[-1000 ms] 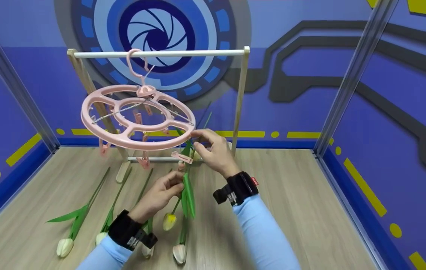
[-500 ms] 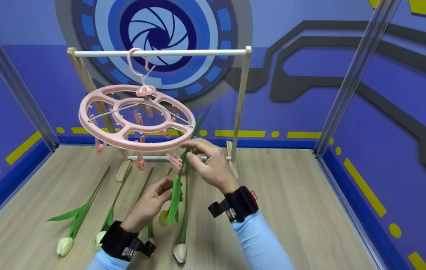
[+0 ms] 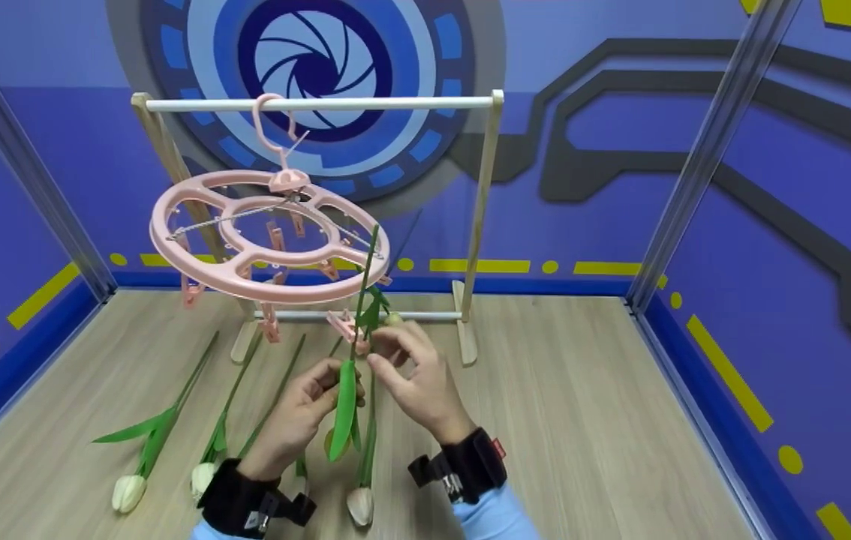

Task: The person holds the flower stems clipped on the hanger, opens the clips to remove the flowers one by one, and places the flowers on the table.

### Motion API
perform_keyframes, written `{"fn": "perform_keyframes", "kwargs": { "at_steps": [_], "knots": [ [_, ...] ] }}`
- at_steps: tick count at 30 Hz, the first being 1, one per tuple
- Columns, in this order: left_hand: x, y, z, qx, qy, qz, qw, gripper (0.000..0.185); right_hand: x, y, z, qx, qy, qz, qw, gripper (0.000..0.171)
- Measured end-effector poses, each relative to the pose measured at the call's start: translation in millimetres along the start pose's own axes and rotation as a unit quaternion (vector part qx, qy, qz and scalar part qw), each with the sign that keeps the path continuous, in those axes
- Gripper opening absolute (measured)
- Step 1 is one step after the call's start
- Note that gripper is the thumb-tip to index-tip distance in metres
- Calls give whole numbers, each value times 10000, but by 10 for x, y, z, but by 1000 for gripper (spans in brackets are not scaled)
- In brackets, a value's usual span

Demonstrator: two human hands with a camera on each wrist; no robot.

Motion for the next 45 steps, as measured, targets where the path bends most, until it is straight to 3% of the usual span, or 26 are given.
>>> {"fn": "perform_keyframes", "kwargs": {
  "at_steps": [5,12,19,25,32,37,41,45],
  "knots": [
    [-24,49,-22,-73,-272,-139,9995,22,22,157,-92,-171,472,136,9986,29],
    [-71,71,-88,-241,-847,-627,9941,19,48,259,-204,-404,780,273,9958,29],
    [-107,107,-149,-563,-1756,-984,9779,14,71,297,-238,-453,857,142,9952,24],
    [-137,124,-159,-891,-2155,-1300,9637,9,47,297,-227,-483,759,122,9959,23],
    [-151,119,-87,-1051,-2187,-1084,9640,11,-24,314,-235,-327,629,-152,9974,19],
    [-214,84,59,-1498,-1942,-868,9656,17,-59,321,-239,-252,562,-293,9977,18],
    [-260,34,164,-1782,-1669,-718,9671,29,-80,329,-244,-213,458,-452,9977,16],
    [-286,-16,220,-1787,-1440,-661,9711,42,-86,331,-268,-111,376,-589,9975,13]
  ]
}}
Point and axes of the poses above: each hand's wrist, its own y-axis away from the middle knuckle, its own z-axis out of the back of the hand, x = y × z, the point moved 6 cm from there along -y, towards the middle knuckle, and after that the axes turned 3 degrees about -y, right-handed, at the moved point
